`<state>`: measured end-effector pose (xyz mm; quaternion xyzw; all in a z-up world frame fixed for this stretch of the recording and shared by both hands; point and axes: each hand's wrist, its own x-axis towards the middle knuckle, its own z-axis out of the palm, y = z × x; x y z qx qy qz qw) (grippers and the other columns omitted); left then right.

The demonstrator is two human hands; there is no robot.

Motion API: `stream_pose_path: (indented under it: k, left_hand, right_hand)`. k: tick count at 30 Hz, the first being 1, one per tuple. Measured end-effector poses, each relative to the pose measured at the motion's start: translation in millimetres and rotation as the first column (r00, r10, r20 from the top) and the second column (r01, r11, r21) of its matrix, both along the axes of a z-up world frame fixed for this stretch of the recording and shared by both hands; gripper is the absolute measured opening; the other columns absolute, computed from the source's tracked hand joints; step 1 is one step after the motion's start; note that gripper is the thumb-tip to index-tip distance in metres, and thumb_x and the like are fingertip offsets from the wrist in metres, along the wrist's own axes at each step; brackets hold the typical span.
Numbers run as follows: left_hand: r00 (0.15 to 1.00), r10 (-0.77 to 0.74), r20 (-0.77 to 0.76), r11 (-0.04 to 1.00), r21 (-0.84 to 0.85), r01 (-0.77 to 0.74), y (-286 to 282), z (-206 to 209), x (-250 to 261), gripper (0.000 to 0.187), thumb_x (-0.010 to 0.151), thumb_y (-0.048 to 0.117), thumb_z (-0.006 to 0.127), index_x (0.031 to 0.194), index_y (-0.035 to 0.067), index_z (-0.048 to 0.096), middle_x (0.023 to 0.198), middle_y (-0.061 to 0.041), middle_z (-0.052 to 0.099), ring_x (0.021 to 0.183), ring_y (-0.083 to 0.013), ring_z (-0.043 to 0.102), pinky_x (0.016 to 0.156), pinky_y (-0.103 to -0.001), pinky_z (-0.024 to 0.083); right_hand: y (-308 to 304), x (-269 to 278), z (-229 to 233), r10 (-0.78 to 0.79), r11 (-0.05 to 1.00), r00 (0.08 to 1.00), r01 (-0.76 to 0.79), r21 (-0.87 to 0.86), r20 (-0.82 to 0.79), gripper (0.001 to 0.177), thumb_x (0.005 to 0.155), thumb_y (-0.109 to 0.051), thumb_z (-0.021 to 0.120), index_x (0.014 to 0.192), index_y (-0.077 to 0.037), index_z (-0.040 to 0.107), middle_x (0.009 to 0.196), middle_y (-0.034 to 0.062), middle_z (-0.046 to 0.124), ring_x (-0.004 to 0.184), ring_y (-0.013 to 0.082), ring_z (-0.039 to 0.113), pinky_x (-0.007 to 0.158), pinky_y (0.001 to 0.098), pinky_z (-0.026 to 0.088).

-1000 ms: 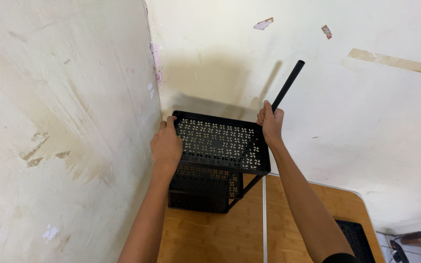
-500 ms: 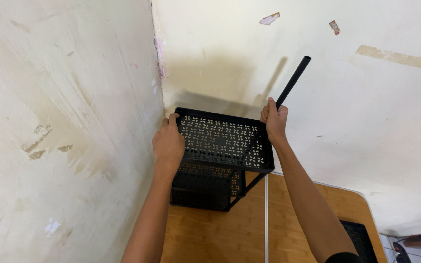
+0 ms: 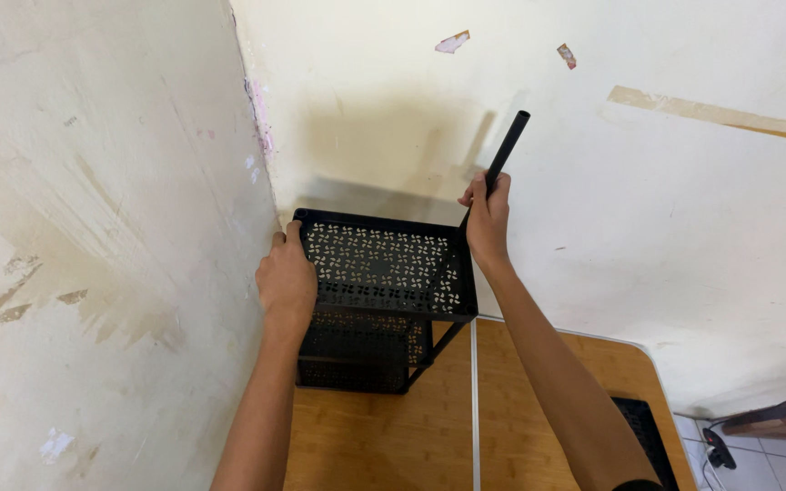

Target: The person assembles a black perforated metal shelving unit by inserting vertical poles into the corners of the shelves and stacking the shelves onto the poles. The person handles the shelves and poles by hand, aligning and securing them to form a three-tiered stand.

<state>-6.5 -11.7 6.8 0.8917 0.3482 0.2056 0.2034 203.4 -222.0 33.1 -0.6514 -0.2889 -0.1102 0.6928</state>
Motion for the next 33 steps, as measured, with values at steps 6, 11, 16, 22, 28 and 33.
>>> stream_pose_path:
  k: [6, 11, 16, 22, 28, 33]
  left_hand:
    - [0.999, -0.024, -0.022, 0.945, 0.325, 0.030, -10, -1, 12, 0.057, 0.084, 0.006, 0.063, 0.140, 0.013, 0.056, 0.152, -0.016, 0.045, 0.143, -0.0350, 0.036, 0.114, -0.050, 0.034]
    - [0.968, -0.252, -0.001, 0.947, 0.203, 0.247, -32, -5, 43, 0.048, 0.099, 0.033, 0.056, 0.146, 0.024, 0.051, 0.161, -0.012, 0.033, 0.154, -0.0332, 0.017, 0.125, -0.052, 0.012]
    - [0.962, -0.236, -0.135, 0.958, 0.135, 0.254, -46, -7, 60, 0.056, 0.098, 0.042, 0.052, 0.153, 0.034, 0.039, 0.165, -0.007, 0.023, 0.155, -0.0297, 0.009, 0.122, -0.057, 0.007]
    - [0.965, -0.217, -0.150, 0.962, 0.138, 0.237, -50, -9, 57, 0.055, 0.099, 0.041, 0.054, 0.153, 0.037, 0.040, 0.166, -0.005, 0.027, 0.157, -0.0274, 0.011, 0.124, -0.057, 0.015]
    - [0.973, -0.206, -0.107, 0.957, 0.185, 0.223, -57, -12, 57, 0.055, 0.099, 0.041, 0.055, 0.152, 0.034, 0.041, 0.162, -0.008, 0.031, 0.154, -0.0296, 0.016, 0.121, -0.058, 0.020]
    - [0.975, -0.198, -0.104, 0.952, 0.215, 0.216, -54, -11, 60, 0.054, 0.098, 0.040, 0.055, 0.151, 0.035, 0.043, 0.162, -0.008, 0.032, 0.154, -0.0300, 0.018, 0.120, -0.058, 0.021]
  right_hand:
    - [2, 16, 31, 0.074, 0.997, 0.994, -0.071, 0.040, -0.078, 0.026, 0.112, -0.033, 0.045, 0.100, -0.010, 0.047, 0.076, -0.0046, 0.041, 0.068, 0.0065, 0.041, 0.064, 0.0252, 0.042]
    - [9, 26, 35, 0.079, 0.997, 0.990, -0.076, 0.025, -0.120, 0.035, 0.111, -0.033, 0.050, 0.083, -0.012, 0.044, 0.065, -0.0056, 0.038, 0.058, 0.0055, 0.037, 0.053, 0.0248, 0.035]
    - [10, 33, 33, 0.053, 0.999, 0.998, -0.053, 0.002, -0.025, 0.042, 0.110, -0.030, 0.052, 0.073, -0.012, 0.042, 0.056, -0.0039, 0.041, 0.050, 0.0063, 0.039, 0.047, 0.0265, 0.033]
    - [6, 32, 29, 0.030, 0.999, 0.998, -0.028, -0.042, 0.054, 0.043, 0.111, -0.030, 0.049, 0.072, -0.012, 0.043, 0.054, -0.0034, 0.042, 0.049, 0.0066, 0.042, 0.047, 0.0259, 0.038]
    - [5, 32, 29, 0.038, 0.999, 0.997, -0.036, -0.034, 0.062, 0.041, 0.111, -0.028, 0.049, 0.074, -0.011, 0.045, 0.053, -0.0027, 0.043, 0.046, 0.0067, 0.043, 0.045, 0.0263, 0.039]
    - [10, 37, 31, 0.072, 0.997, 0.991, -0.074, 0.014, 0.111, 0.040, 0.111, -0.025, 0.049, 0.075, -0.010, 0.045, 0.054, -0.0035, 0.045, 0.046, 0.0060, 0.045, 0.044, 0.0259, 0.039]
